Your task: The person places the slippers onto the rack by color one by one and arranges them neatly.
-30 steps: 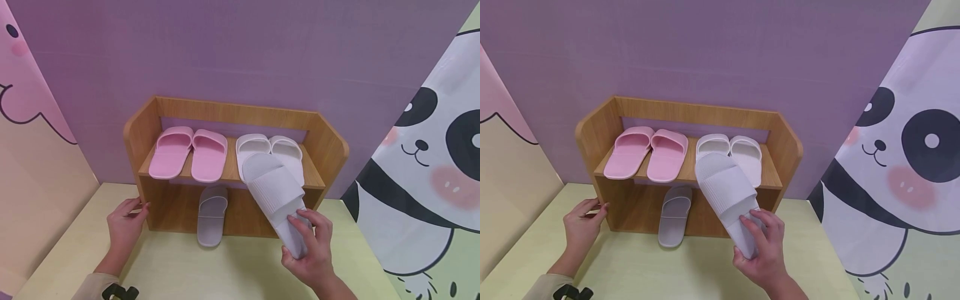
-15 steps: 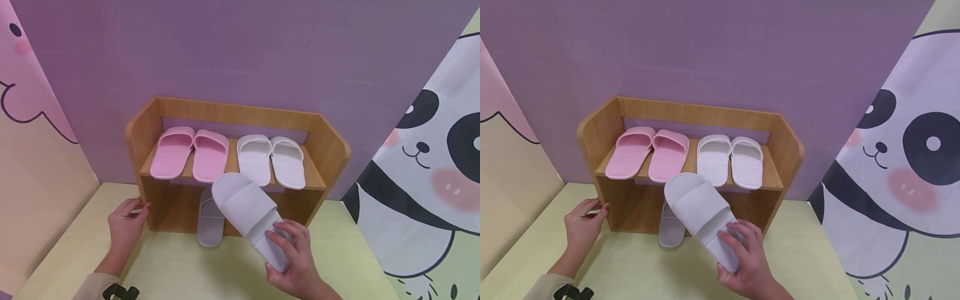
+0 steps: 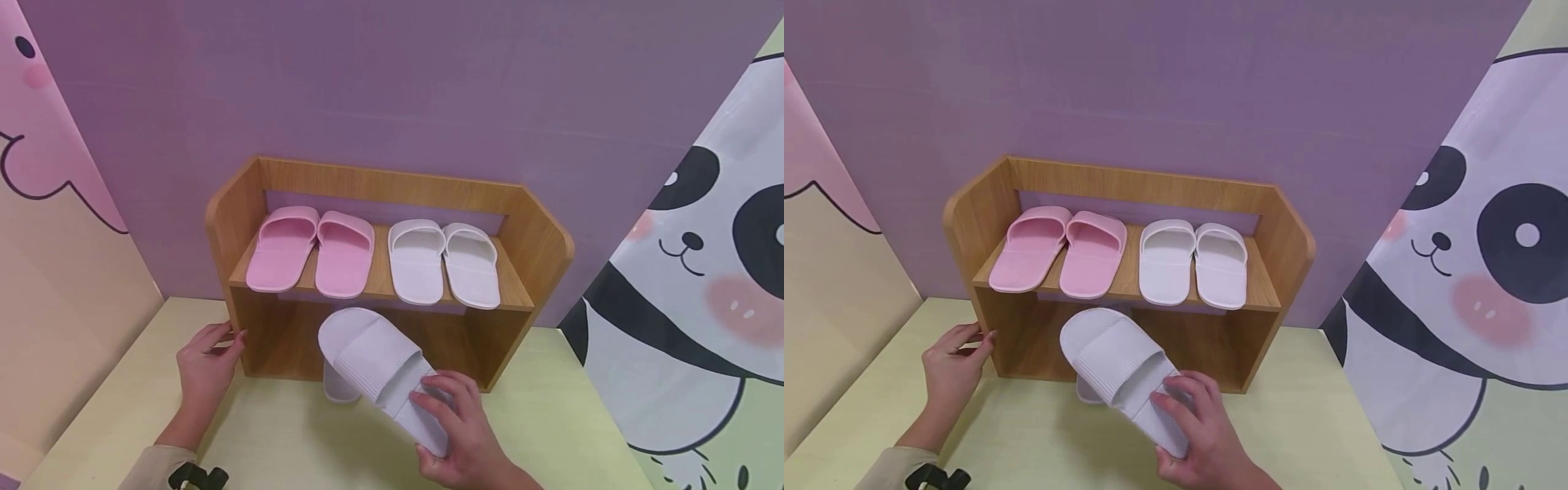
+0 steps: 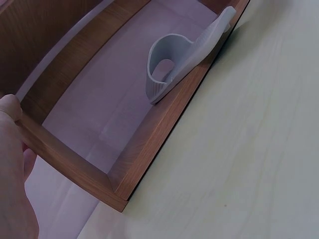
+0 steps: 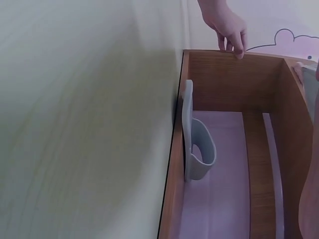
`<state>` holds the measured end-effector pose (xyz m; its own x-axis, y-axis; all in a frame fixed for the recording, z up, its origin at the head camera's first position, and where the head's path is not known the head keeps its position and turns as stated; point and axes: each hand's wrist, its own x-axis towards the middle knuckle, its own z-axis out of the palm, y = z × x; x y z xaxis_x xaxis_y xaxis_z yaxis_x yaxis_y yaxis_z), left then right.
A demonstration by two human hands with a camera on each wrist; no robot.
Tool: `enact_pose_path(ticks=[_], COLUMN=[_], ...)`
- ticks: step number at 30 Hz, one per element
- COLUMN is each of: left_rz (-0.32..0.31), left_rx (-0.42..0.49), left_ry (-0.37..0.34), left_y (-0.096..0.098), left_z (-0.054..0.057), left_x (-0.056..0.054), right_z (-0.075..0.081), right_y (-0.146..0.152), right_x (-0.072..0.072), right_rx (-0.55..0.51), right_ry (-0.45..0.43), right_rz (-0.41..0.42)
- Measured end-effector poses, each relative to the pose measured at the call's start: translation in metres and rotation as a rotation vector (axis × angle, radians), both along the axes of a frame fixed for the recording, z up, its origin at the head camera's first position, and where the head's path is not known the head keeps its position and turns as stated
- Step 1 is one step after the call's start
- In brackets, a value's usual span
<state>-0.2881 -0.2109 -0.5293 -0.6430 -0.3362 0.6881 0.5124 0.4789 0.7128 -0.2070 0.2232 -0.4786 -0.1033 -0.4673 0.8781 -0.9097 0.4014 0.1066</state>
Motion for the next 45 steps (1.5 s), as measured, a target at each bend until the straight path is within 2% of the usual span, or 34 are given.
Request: enact_pose_path(ticks=[11,20,29,38,45], left_rz=[0.015,0.014,0.017,0.01,0.017], left_rx=[0.017,0.005,0.007,-0.002,-0.005], left_ry=[-0.043,-0.038,-0.035,-0.037,-0.048], left_y=[0.002,0.001,0.004,0.001,0.0], left_z=[0.003,0.003,0.004,0.002,0.002], left_x=[0.002,0.003,0.004,0.002,0.002], right_z=[-0.011,-0.025,-0.032,-0.043,-0.052], right_y=[-0.003,0.003,0.003,0.0,0.0], right_x=[-0.002,-0.01,-0.014,-0.026,-0.036], right_rx=[0.046,0.027,-0.006,-0.08,-0.118], right_ry=[-0.038,-0.152,-0.248,-0.384,-0.371], right_rz=[-0.068,-0.141,-0.274,-0.445,-0.491])
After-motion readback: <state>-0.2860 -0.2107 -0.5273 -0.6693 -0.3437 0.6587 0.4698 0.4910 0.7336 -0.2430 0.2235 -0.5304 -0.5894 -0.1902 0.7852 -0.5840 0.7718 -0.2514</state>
